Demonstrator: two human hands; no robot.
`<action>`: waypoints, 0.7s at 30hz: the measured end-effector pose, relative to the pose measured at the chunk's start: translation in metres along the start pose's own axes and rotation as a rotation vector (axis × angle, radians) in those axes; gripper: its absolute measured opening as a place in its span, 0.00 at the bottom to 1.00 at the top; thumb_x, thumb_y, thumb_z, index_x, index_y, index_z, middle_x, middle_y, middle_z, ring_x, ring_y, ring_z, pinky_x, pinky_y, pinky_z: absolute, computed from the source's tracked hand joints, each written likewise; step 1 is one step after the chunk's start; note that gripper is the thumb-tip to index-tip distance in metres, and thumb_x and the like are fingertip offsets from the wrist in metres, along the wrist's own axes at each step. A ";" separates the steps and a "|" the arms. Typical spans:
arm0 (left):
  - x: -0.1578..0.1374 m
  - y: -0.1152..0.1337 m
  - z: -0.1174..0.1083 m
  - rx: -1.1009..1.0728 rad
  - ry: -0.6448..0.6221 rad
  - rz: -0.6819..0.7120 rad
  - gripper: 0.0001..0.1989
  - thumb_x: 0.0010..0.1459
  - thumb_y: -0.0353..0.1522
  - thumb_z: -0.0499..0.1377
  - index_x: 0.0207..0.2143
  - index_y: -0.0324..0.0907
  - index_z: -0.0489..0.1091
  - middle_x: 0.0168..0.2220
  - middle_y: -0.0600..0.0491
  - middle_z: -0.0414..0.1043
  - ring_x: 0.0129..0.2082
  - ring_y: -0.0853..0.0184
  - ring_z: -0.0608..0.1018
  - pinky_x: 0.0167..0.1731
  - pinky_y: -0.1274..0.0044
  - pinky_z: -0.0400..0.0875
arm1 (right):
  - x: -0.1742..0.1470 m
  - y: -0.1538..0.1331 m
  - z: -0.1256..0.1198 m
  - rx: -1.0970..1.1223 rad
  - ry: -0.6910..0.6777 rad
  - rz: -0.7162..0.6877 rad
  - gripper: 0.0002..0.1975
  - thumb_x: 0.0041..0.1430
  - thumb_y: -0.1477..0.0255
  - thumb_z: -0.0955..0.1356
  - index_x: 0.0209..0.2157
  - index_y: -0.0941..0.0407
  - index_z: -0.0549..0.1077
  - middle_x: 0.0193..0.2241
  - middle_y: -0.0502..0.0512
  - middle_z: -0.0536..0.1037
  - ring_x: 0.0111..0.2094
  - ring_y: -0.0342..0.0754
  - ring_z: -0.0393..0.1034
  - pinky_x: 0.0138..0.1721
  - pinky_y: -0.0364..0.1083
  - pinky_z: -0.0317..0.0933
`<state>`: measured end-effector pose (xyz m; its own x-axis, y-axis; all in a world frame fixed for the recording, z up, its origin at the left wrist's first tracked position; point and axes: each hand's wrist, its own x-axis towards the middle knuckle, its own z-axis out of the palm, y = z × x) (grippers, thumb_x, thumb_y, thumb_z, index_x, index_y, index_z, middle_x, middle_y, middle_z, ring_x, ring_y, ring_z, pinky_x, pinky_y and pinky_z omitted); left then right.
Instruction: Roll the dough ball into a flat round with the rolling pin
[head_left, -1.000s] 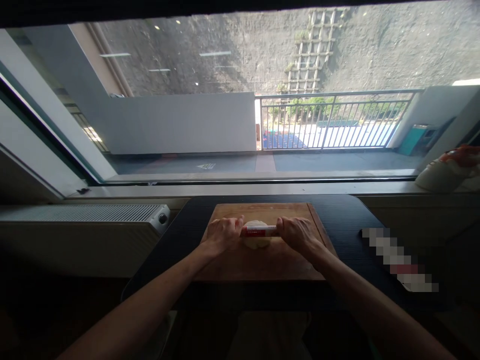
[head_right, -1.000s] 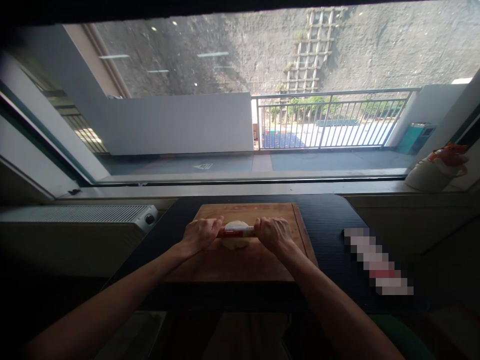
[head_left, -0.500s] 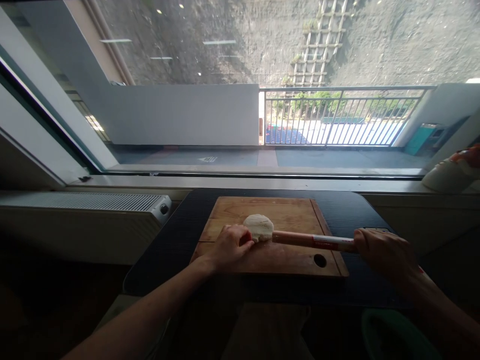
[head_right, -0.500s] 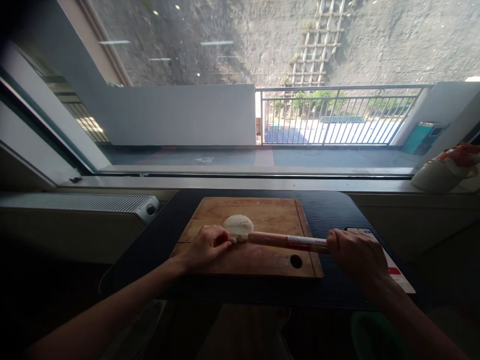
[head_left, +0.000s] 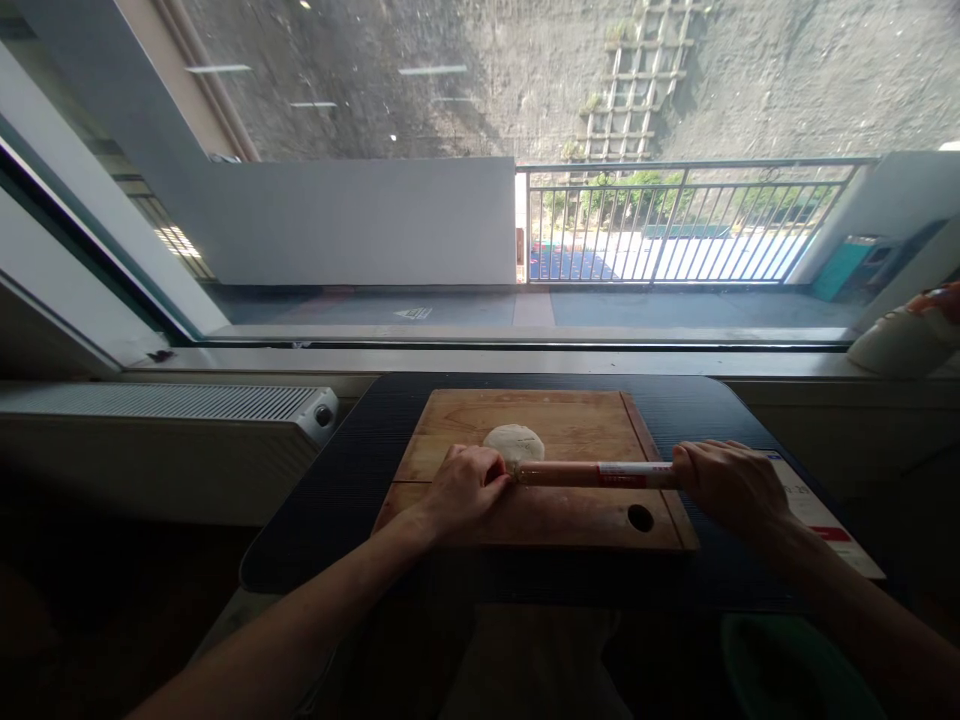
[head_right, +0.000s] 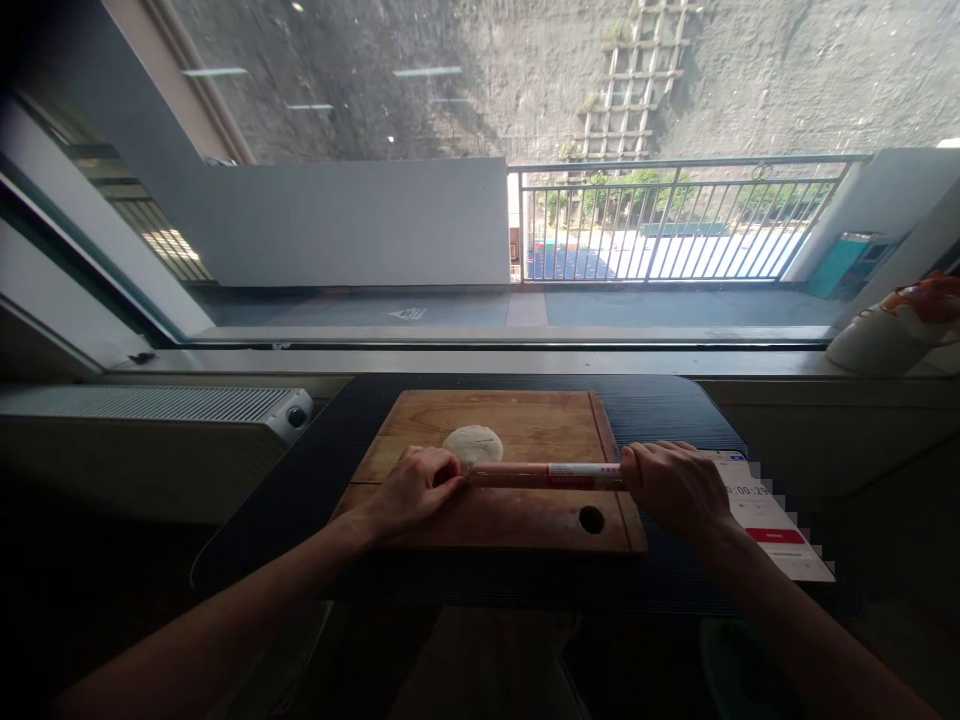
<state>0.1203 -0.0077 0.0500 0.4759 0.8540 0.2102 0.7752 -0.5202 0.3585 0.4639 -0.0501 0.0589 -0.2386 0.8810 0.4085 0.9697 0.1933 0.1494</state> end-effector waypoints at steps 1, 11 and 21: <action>-0.002 0.001 0.000 0.009 0.005 0.001 0.08 0.56 0.36 0.54 0.27 0.42 0.68 0.28 0.55 0.72 0.32 0.68 0.72 0.40 0.73 0.58 | 0.000 0.000 0.000 0.011 -0.024 0.002 0.21 0.63 0.66 0.53 0.21 0.56 0.67 0.19 0.51 0.70 0.20 0.42 0.59 0.27 0.44 0.44; 0.001 -0.006 -0.020 0.277 -0.019 0.422 0.14 0.58 0.34 0.54 0.47 0.54 0.68 0.36 0.54 0.70 0.41 0.66 0.68 0.47 0.69 0.52 | -0.015 0.035 -0.002 0.083 -0.241 0.408 0.22 0.63 0.62 0.51 0.32 0.53 0.71 0.25 0.55 0.74 0.23 0.46 0.65 0.24 0.44 0.44; 0.022 -0.015 -0.007 0.242 -0.012 0.618 0.12 0.62 0.33 0.50 0.37 0.49 0.73 0.29 0.55 0.71 0.35 0.70 0.67 0.46 0.73 0.54 | -0.032 0.029 0.016 0.163 -0.256 0.345 0.20 0.63 0.64 0.51 0.30 0.55 0.68 0.24 0.54 0.72 0.20 0.42 0.61 0.22 0.43 0.42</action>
<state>0.1164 0.0191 0.0559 0.8660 0.3989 0.3014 0.4294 -0.9023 -0.0396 0.5006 -0.0659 0.0362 0.1010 0.9801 0.1710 0.9907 -0.0832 -0.1079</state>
